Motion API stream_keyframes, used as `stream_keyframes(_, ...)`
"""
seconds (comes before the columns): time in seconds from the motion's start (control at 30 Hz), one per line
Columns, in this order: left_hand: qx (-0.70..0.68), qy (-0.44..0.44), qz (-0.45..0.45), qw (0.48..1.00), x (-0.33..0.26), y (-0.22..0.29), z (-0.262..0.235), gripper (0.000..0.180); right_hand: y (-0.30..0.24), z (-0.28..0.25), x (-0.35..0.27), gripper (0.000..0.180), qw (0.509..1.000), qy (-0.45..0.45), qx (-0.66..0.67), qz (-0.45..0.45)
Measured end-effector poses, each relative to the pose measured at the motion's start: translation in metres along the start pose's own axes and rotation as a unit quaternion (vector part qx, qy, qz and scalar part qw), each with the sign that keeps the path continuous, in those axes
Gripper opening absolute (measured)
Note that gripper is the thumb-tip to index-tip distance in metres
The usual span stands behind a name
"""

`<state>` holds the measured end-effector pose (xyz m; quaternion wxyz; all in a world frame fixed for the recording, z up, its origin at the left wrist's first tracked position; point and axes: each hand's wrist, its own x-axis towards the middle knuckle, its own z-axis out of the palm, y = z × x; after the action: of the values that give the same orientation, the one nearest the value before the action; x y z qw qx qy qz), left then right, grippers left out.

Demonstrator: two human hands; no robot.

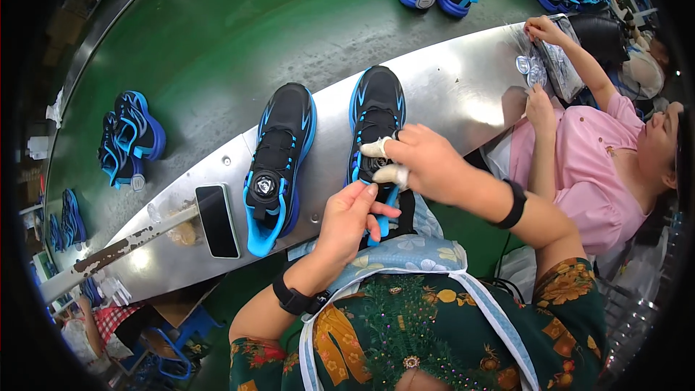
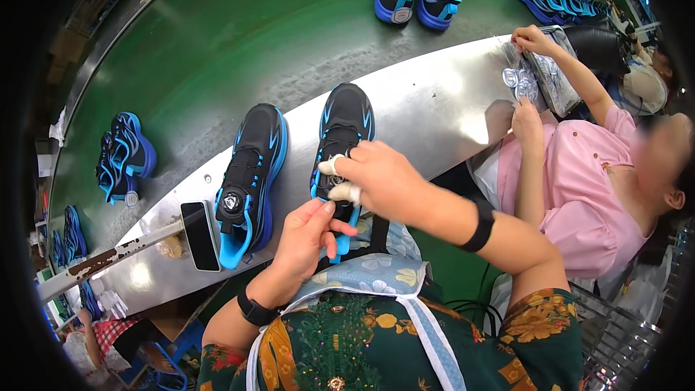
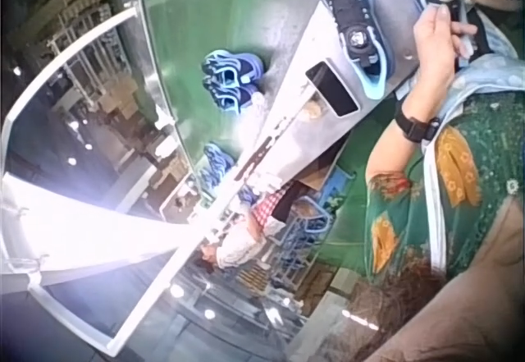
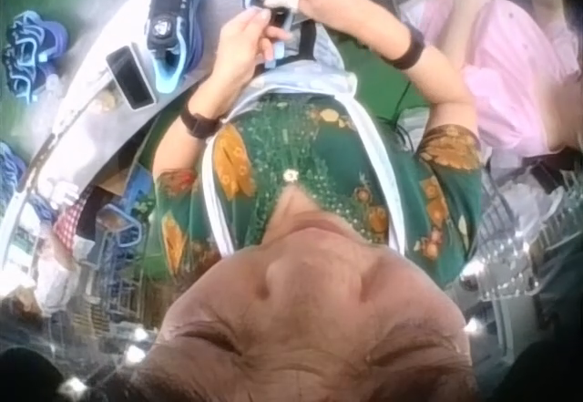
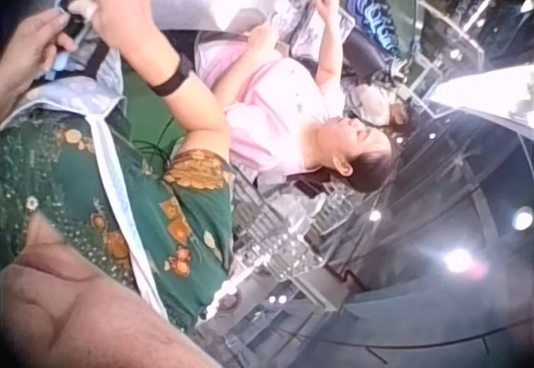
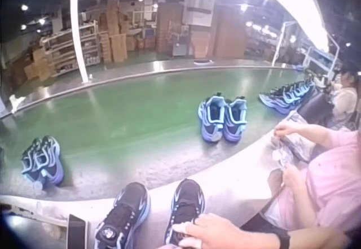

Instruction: Wiping and inspecting shoes on an assembly line conveyor.

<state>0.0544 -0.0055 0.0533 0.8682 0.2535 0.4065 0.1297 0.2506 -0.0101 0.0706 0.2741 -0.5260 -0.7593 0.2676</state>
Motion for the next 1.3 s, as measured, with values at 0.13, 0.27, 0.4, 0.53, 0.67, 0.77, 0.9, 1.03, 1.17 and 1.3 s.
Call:
stream_keyframes(0.13,0.048,0.032,0.026,0.998,0.003,0.001,0.002,0.026,-0.003,0.004,-0.007,0.035,0.99,0.057,-0.129,0.019)
stream_keyframes(0.27,0.048,0.01,-0.003,0.999,0.004,0.002,-0.004,0.026,-0.009,-0.009,-0.002,0.033,0.971,-0.065,0.158,0.165)
stream_keyframes(0.4,0.063,0.001,0.013,0.998,0.003,0.0,0.002,0.027,-0.006,0.014,-0.011,0.039,0.992,0.08,-0.066,0.074)
stream_keyframes(0.53,0.011,-0.013,0.01,1.0,0.006,0.0,-0.002,0.032,-0.004,-0.02,0.001,0.035,0.969,-0.011,0.126,0.214)
stream_keyframes(0.67,-0.041,-0.015,0.025,0.999,0.008,0.003,0.0,0.037,-0.003,0.0,0.008,0.033,0.997,-0.027,0.007,0.065)
stream_keyframes(0.77,-0.021,-0.004,0.02,1.0,0.012,0.002,-0.003,0.038,-0.001,-0.01,0.017,0.027,0.979,-0.09,0.114,0.145)
stream_keyframes(0.9,-0.02,-0.013,0.016,1.0,0.014,0.001,-0.002,0.037,0.004,-0.008,0.017,0.023,0.983,-0.123,0.115,0.075)
stream_keyframes(1.03,-0.02,-0.005,-0.009,1.0,0.008,0.006,-0.01,0.035,0.0,-0.015,0.018,0.04,0.984,-0.156,0.084,0.027)
stream_keyframes(1.17,-0.019,0.003,-0.005,1.0,0.007,0.001,-0.009,0.037,-0.002,-0.017,-0.001,0.055,0.985,-0.106,0.112,0.084)
stream_keyframes(1.3,-0.013,0.002,0.0,1.0,0.012,0.002,-0.008,0.036,0.009,-0.004,-0.011,0.048,0.998,-0.023,0.054,0.034)
